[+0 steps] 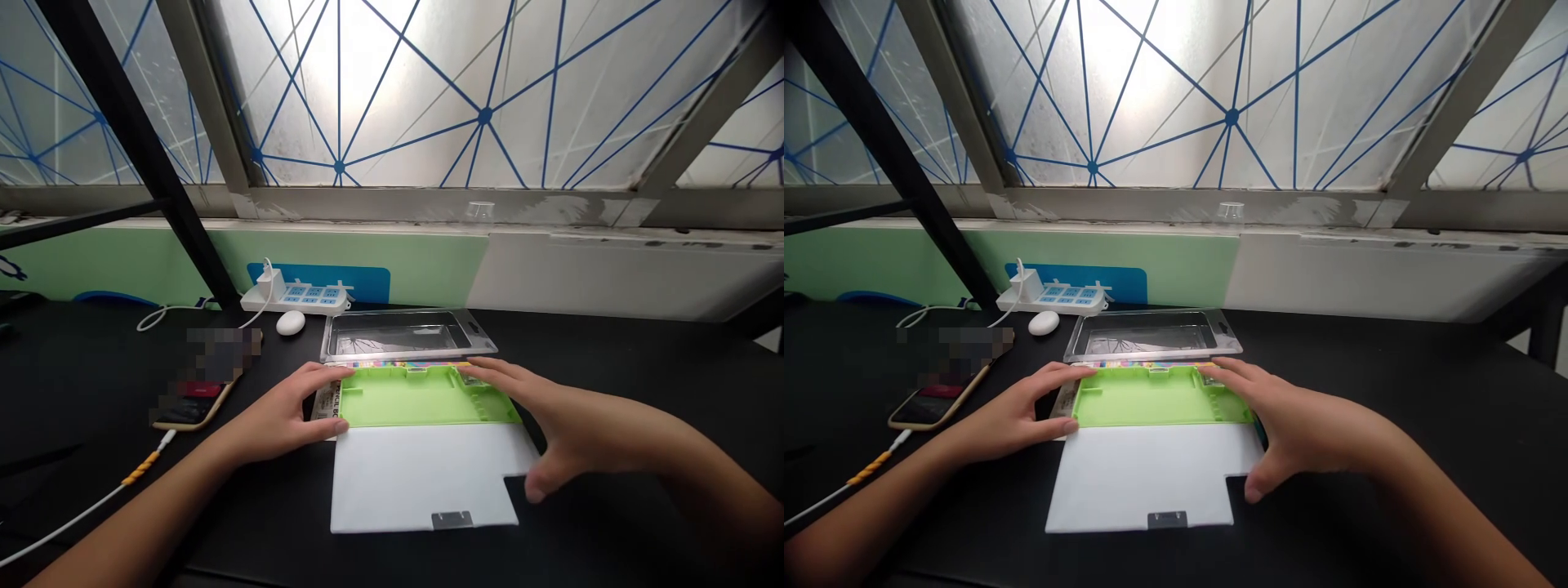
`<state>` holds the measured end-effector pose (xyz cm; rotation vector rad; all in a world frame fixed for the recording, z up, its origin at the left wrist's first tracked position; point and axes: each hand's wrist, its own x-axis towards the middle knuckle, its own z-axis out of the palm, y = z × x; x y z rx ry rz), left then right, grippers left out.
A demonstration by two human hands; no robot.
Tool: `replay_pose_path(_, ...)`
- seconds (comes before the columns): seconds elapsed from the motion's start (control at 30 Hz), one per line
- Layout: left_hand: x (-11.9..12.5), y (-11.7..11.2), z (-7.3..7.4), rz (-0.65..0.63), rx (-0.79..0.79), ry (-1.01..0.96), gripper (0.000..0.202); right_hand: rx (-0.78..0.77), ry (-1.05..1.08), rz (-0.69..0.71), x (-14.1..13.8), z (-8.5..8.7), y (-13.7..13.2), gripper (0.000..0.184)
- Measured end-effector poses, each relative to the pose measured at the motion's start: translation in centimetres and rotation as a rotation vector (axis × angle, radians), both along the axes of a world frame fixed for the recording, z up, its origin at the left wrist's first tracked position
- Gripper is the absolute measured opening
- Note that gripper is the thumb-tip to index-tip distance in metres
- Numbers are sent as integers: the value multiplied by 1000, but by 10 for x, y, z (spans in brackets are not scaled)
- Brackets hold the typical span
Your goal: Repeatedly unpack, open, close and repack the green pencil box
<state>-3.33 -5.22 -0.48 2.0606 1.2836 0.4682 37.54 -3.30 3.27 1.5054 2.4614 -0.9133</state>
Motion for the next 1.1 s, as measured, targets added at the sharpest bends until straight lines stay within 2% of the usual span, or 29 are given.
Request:
replay_pose_path(0.07,0,0,-1,2,9,0,63,-2,-8,13,-4,-1,-2,142)
replay_pose_path(0.2,0,0,-2,18,23,-15,55,43,12,57,-3,5,-3,130)
replay_pose_path(0.4,-3,3,-8,28,46,-98,54,284,183,114,9,14,0,94)
replay_pose_path(0.53,-3,3,-9,36,-27,-207,64,254,224,61,7,13,3,74)
replay_pose_path(0.6,-3,3,-8,21,-22,-218,70,231,218,26,5,8,4,77)
replay_pose_path(0.73,-4,3,-10,-8,-4,-180,90,316,216,-13,4,-3,6,94)
replay_pose_path(0.83,-2,0,-15,-4,67,-57,100,318,215,26,-1,-6,4,97)
replay_pose_path(0.93,2,-8,-21,11,212,47,95,298,227,68,-9,-4,0,91)
replay_pose_path(1.03,8,-16,-22,28,399,14,85,313,298,80,-11,2,0,86)
replay_pose_path(1.1,10,-16,-17,49,513,-24,80,349,382,65,-8,6,5,81)
